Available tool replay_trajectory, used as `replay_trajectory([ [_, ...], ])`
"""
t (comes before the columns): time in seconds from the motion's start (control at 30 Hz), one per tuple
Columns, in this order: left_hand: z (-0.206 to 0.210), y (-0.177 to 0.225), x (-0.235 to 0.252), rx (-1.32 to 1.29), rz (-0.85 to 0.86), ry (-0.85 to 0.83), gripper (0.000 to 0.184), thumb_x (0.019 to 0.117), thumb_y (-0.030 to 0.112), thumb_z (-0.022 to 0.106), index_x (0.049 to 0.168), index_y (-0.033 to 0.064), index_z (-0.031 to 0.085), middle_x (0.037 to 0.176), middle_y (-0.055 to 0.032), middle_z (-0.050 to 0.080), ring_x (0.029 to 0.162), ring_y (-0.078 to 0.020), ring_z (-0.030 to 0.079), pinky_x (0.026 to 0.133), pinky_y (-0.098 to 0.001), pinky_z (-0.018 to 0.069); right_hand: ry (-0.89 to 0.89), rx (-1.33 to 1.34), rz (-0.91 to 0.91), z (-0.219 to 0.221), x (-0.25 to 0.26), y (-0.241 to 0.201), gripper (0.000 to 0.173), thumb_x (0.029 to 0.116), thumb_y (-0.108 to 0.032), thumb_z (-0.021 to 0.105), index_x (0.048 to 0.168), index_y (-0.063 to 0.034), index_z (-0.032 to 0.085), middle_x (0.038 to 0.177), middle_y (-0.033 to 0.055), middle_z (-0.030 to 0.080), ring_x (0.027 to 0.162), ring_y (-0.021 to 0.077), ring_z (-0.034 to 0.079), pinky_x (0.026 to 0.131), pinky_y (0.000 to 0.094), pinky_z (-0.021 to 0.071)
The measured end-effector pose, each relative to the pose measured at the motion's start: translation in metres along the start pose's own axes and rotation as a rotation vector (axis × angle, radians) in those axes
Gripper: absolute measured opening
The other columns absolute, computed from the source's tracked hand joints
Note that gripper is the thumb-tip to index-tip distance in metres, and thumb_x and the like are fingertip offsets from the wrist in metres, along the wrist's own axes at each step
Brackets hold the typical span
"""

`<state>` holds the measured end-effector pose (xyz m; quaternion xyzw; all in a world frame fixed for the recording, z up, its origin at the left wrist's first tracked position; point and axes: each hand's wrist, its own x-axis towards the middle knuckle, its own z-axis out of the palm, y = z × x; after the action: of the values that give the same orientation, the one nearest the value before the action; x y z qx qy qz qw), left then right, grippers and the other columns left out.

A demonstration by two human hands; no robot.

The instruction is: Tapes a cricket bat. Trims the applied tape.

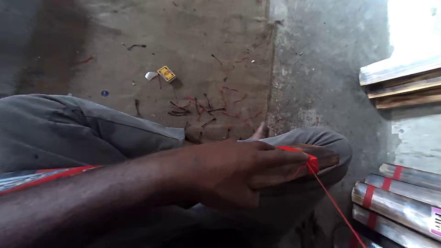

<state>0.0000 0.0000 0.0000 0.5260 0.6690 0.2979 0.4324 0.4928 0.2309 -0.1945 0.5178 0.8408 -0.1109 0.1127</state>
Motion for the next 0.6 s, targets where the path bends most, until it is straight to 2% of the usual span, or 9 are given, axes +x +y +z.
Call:
replay_trajectory([
  [0.07, -0.001, 0.002, -0.001, 0.011, -0.005, -0.004, 0.097, 0.0808, 0.023, 0.079, 0.156, 0.0559, 0.027, 0.146, 0.0084, 0.053, 0.108, -0.0084, 0.065, 0.077, -0.041, 0.0622, 0.118, -0.041, 0.013, 0.016, -0.01, -0.004, 0.057, 0.0947, -0.043, 0.066, 0.137, -0.0059, 0.063, 0.14, 0.0193, 0.061, 0.131, 0.0364, 0.057, 0.11, 0.0511, 0.0454],
  [0.17, -0.003, 0.006, 0.0, 0.009, -0.021, -0.025, 0.097, 0.0815, 0.023, 0.078, 0.156, 0.056, 0.027, 0.146, 0.0092, 0.053, 0.11, -0.0076, 0.064, 0.081, -0.0403, 0.0616, 0.041, -0.006, 0.144, 0.016, 0.0, -0.002, 0.046, 0.0953, -0.035, 0.065, 0.131, -0.0058, 0.065, 0.124, 0.0174, 0.068, 0.116, 0.0329, 0.065, 0.1, 0.0522, 0.0523],
  [0.27, -0.004, 0.007, -0.002, -0.003, -0.032, -0.024, 0.096, 0.082, 0.023, 0.079, 0.156, 0.0564, 0.027, 0.146, 0.0099, 0.052, 0.111, -0.0075, 0.064, 0.082, -0.0407, 0.0616, -0.212, 0.499, 0.244, -0.018, 0.019, -0.002, 0.035, 0.0984, -0.015, 0.062, 0.13, 0.0011, 0.06, 0.105, 0.0154, 0.07, 0.087, 0.0256, 0.072, 0.073, 0.0463, 0.0632],
  [0.33, -0.003, 0.006, -0.002, -0.005, -0.029, -0.022, 0.098, 0.0802, 0.023, 0.08, 0.156, 0.0565, 0.027, 0.144, 0.0101, 0.054, 0.111, -0.008, 0.064, 0.082, -0.0411, 0.0619, -0.293, 0.947, 0.224, -0.053, 0.021, -0.021, 0.029, 0.1032, -0.012, 0.052, 0.129, 0.0002, 0.054, 0.1, 0.0121, 0.071, 0.08, 0.0233, 0.072, 0.066, 0.043, 0.0635],
  [0.37, -0.003, 0.006, -0.002, -0.005, -0.022, -0.017, 0.099, 0.08, 0.024, 0.081, 0.156, 0.0566, 0.027, 0.144, 0.0095, 0.054, 0.111, -0.0081, 0.064, 0.081, -0.0411, 0.062, -0.254, 0.988, 0.146, -0.073, 0.021, -0.04, 0.029, 0.1018, -0.01, 0.054, 0.129, 0.0013, 0.053, 0.1, 0.0119, 0.071, 0.079, 0.0227, 0.073, 0.065, 0.0416, 0.0638],
  [0.43, -0.001, 0.003, -0.001, 0.0, -0.018, -0.014, 0.098, 0.0802, 0.025, 0.08, 0.156, 0.0566, 0.026, 0.146, 0.0092, 0.053, 0.112, -0.0081, 0.064, 0.082, -0.0414, 0.0619, -0.077, 0.669, -0.062, -0.12, 0.015, -0.085, 0.043, 0.0935, -0.012, 0.072, 0.126, 0.0087, 0.052, 0.105, 0.0139, 0.07, 0.088, 0.0188, 0.071, 0.074, 0.0345, 0.0625],
  [0.5, -0.002, 0.003, 0.001, -0.012, -0.019, -0.024, 0.098, 0.0797, 0.025, 0.079, 0.156, 0.0572, 0.027, 0.146, 0.0112, 0.053, 0.112, -0.0069, 0.063, 0.083, -0.0413, 0.0617, 0.089, 0.168, -0.255, -0.168, 0.012, -0.109, 0.077, 0.0794, -0.039, 0.084, 0.126, 0.0156, 0.057, 0.12, 0.0264, 0.067, 0.115, 0.0304, 0.065, 0.104, 0.0416, 0.0508],
  [0.53, -0.003, 0.003, 0.001, -0.013, -0.018, -0.029, 0.099, 0.0793, 0.024, 0.08, 0.156, 0.0571, 0.027, 0.145, 0.0118, 0.053, 0.111, -0.0064, 0.063, 0.082, -0.041, 0.0617, 0.155, 0.02, -0.412, -0.185, 0.015, -0.11, 0.085, 0.0773, -0.054, 0.082, 0.122, 0.0144, 0.059, 0.12, 0.0316, 0.064, 0.118, 0.0399, 0.061, 0.111, 0.05, 0.0418],
  [0.6, -0.004, 0.002, 0.001, -0.008, -0.011, -0.031, 0.099, 0.0795, 0.025, 0.08, 0.156, 0.0563, 0.027, 0.142, 0.0121, 0.055, 0.11, -0.0055, 0.064, 0.083, -0.0398, 0.0619, 0.256, -0.065, -0.69, -0.205, 0.029, -0.11, 0.079, 0.0742, -0.069, 0.079, 0.108, -0.0006, 0.057, 0.103, 0.0217, 0.06, 0.106, 0.0347, 0.057, 0.107, 0.052, 0.0345],
])
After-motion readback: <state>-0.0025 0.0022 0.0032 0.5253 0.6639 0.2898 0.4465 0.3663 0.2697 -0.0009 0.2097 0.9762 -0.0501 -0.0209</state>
